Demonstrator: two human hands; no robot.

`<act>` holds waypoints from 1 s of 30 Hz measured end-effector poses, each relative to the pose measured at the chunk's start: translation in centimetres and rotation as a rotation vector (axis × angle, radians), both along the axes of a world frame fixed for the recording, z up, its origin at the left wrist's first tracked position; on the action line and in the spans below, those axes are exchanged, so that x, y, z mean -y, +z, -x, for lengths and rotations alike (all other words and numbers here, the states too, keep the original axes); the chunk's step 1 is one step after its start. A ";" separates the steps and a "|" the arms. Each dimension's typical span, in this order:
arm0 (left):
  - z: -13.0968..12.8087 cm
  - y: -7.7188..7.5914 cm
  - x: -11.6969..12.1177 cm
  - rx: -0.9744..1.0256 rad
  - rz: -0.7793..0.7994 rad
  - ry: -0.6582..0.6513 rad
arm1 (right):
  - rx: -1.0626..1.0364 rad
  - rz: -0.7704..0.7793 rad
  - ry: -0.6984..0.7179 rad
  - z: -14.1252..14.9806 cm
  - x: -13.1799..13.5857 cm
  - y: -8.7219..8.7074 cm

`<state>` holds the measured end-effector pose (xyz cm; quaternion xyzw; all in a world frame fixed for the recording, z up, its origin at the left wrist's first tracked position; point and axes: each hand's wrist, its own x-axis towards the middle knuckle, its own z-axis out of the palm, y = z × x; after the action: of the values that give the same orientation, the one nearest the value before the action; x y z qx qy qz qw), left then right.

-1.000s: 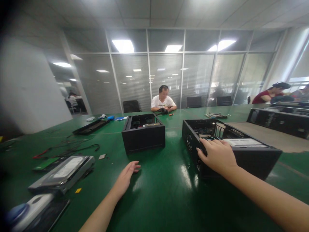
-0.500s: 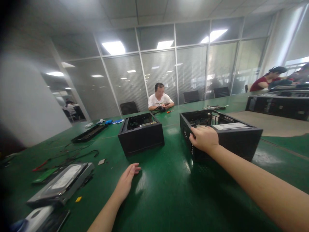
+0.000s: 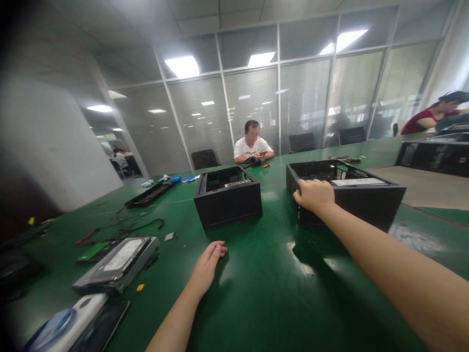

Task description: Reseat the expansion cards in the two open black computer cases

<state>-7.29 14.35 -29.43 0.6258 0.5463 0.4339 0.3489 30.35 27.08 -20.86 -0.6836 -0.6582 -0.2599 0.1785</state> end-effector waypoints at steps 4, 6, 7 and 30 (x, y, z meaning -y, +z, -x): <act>-0.1 0.1 0.1 -0.007 -0.013 -0.016 | -0.104 0.131 -0.133 1.0 -1.0 1.1; 0.0 0.0 0.1 -0.019 -0.021 -0.019 | -0.094 0.073 -0.124 2.7 -1.3 2.0; 0.0 0.0 0.1 -0.022 -0.027 -0.020 | -0.074 0.041 -0.058 3.9 -1.5 2.5; 0.8 0.3 0.2 0.147 -0.192 0.270 | 0.139 0.139 0.537 20.3 -4.8 3.7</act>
<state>-8.09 14.20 -29.17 0.5438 0.5545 0.5714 0.2651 10.08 31.91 -17.12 -0.4761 -0.8425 -0.2038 0.1483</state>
